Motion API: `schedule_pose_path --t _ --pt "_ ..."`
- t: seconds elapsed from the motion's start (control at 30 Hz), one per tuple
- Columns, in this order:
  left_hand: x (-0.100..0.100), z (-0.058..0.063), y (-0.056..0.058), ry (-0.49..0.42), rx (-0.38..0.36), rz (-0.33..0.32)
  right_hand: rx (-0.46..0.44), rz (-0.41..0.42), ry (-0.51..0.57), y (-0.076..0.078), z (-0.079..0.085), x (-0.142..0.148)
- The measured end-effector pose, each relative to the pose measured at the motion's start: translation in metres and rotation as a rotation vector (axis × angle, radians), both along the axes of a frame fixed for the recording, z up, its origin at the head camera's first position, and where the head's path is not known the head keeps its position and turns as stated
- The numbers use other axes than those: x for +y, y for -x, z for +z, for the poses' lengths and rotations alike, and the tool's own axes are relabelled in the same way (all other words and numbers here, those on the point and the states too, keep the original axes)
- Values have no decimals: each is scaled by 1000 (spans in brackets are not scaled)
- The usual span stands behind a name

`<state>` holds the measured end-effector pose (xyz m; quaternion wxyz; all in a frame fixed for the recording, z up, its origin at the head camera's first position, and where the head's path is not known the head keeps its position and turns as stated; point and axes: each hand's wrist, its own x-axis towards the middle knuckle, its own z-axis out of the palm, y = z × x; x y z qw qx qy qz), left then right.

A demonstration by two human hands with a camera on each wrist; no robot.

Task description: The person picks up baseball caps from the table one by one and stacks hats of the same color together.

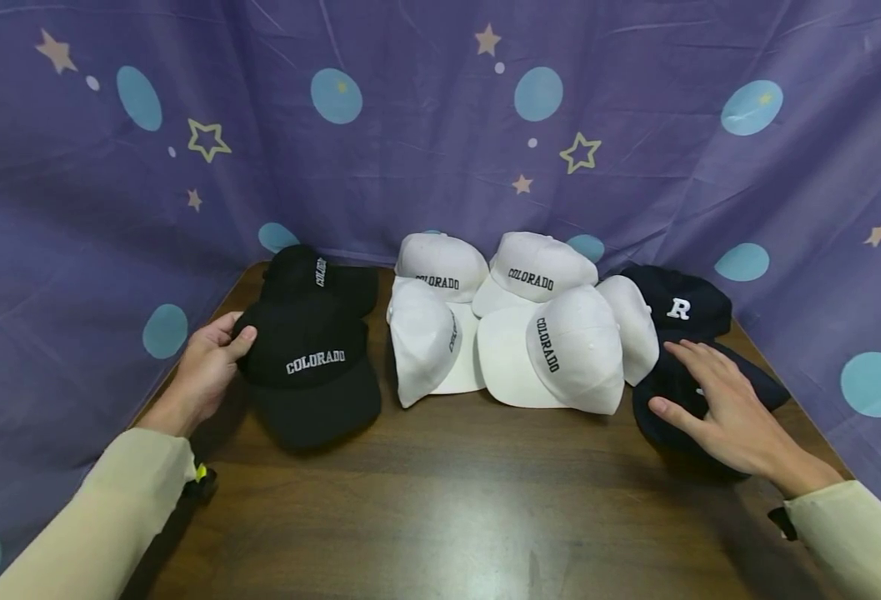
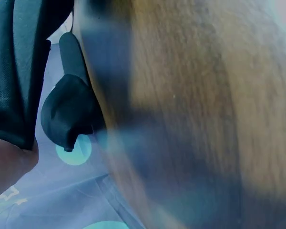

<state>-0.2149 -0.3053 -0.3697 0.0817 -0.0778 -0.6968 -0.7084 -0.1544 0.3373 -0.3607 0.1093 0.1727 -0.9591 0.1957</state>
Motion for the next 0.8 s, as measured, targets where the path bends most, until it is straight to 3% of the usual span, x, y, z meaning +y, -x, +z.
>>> schedule_pose_path --t 0.37,0.57,0.67,0.73,0.8 --pt "-2 2 -6 -57 106 -132 14 19 17 -1 0 -3" --pt "-6 0 -8 -158 154 -317 15 20 27 -1 0 -4" --pt "-9 -4 -10 -137 163 -393 17 24 29 -1 0 -4" --pt "-19 -17 -1 -164 179 -482 21 27 30 -1 1 -4" --pt "-20 -18 -2 -162 188 -508 26 30 30 0 1 -5"
